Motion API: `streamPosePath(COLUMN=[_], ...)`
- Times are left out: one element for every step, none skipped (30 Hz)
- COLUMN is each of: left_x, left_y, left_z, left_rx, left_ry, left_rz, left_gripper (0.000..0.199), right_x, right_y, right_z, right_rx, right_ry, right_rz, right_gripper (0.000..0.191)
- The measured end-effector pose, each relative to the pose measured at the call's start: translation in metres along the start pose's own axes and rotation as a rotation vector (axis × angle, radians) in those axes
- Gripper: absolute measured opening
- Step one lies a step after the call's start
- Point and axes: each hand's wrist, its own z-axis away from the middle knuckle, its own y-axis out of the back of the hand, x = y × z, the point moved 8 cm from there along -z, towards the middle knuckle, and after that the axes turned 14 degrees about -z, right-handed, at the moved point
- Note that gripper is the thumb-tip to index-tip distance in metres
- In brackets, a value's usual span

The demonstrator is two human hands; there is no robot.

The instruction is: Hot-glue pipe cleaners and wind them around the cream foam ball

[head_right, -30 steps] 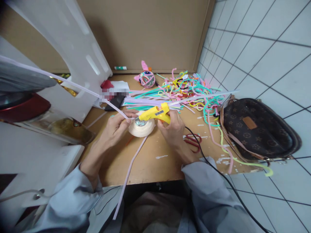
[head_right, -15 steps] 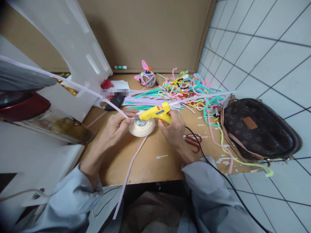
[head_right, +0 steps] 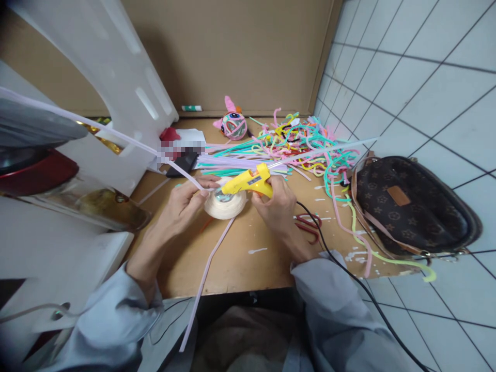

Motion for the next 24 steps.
streamPosePath(left_x=[0.000, 0.000, 0.000, 0.000, 0.000, 0.000, 0.000, 0.000, -0.001, -0.001, -0.001, -0.001, -0.001, -0.001, -0.001, -0.001, -0.001, -0.001, -0.001, -0.001, -0.001, -0.001, -0.001, -0.001], left_y=[0.000, 0.000, 0.000, 0.000, 0.000, 0.000, 0.000, -0.001, -0.001, -0.001, -0.001, -0.001, -0.001, -0.001, 0.000, -0.001, -0.001, -0.001, -0.001, -0.001, -0.001, 0.000, 0.000, 0.000], left_z=[0.000, 0.000, 0.000, 0.000, 0.000, 0.000, 0.000, 0.000, -0.001, -0.001, -0.001, -0.001, -0.001, -0.001, -0.001, -0.001, -0.001, 0.000, 0.000, 0.000, 0.000, 0.000, 0.000, 0.000], left_rx=[-0.001, 0.000, 0.000, 0.001, 0.001, 0.001, 0.000, -0.001, 0.001, 0.003, 0.006, 0.010, 0.012, 0.013, 0.011, 0.007, 0.004, -0.001, -0.003, -0.004, -0.002, 0.001, 0.002, 0.001], left_ry=[0.002, 0.002, 0.001, 0.000, -0.001, -0.003, -0.007, -0.011, -0.015, -0.018, -0.020, -0.021, -0.021, -0.022, -0.020, -0.016, -0.011, -0.007, -0.005, -0.004, -0.006, -0.010, -0.013, -0.014], left_rz=[0.000, 0.000, 0.000, 0.000, 0.001, 0.003, 0.004, 0.006, 0.007, 0.008, 0.008, 0.009, 0.010, 0.011, 0.009, 0.006, 0.002, -0.002, -0.004, -0.003, 0.002, 0.006, 0.008, 0.006], left_gripper=[0.036, 0.036, 0.036, 0.035, 0.035, 0.035, 0.035, 0.035, 0.035, 0.035, 0.035, 0.034, 0.034, 0.034, 0.034, 0.035, 0.035, 0.035, 0.035, 0.035, 0.034, 0.034, 0.034, 0.033], right_x=[0.000, 0.000, -0.001, -0.001, -0.001, -0.001, -0.001, -0.001, 0.000, 0.000, 0.000, 0.001, 0.002, 0.003, 0.006, 0.009, 0.013, 0.018, 0.023, 0.030, 0.038, 0.046, 0.054, 0.062], right_y=[0.001, 0.001, 0.001, 0.001, 0.001, 0.001, 0.002, 0.002, 0.002, 0.003, 0.003, 0.003, 0.002, 0.000, -0.002, -0.003, -0.004, -0.004, -0.003, -0.001, 0.001, 0.004, 0.007, 0.009], right_z=[0.000, 0.000, 0.000, 0.000, 0.000, -0.001, -0.001, -0.001, -0.002, -0.002, -0.003, -0.003, -0.003, -0.003, -0.003, -0.003, -0.003, -0.003, -0.004, -0.005, -0.006, -0.007, -0.009, -0.011], right_rx=[0.002, 0.004, 0.005, 0.005, 0.004, 0.005, 0.008, 0.011, 0.016, 0.020, 0.023, 0.021, 0.013, 0.000, -0.014, -0.026, -0.031, -0.027, -0.017, -0.004, 0.007, 0.012, 0.006, -0.012], right_ry=[0.002, 0.005, 0.010, 0.013, 0.015, 0.015, 0.012, 0.005, -0.002, -0.009, -0.020, -0.036, -0.058, -0.087, -0.122, -0.158, -0.194, -0.226, -0.255, -0.280, -0.301, -0.316, -0.326, -0.333], right_rz=[0.003, 0.011, 0.020, 0.027, 0.030, 0.030, 0.025, 0.016, 0.003, -0.010, -0.022, -0.031, -0.039, -0.048, -0.061, -0.077, -0.094, -0.108, -0.115, -0.112, -0.096, -0.069, -0.028, 0.025], right_gripper=[0.019, 0.019, 0.018, 0.018, 0.018, 0.018, 0.018, 0.019, 0.020, 0.020, 0.021, 0.022, 0.023, 0.024, 0.025, 0.027, 0.028, 0.028, 0.028, 0.028, 0.029, 0.029, 0.029, 0.030])
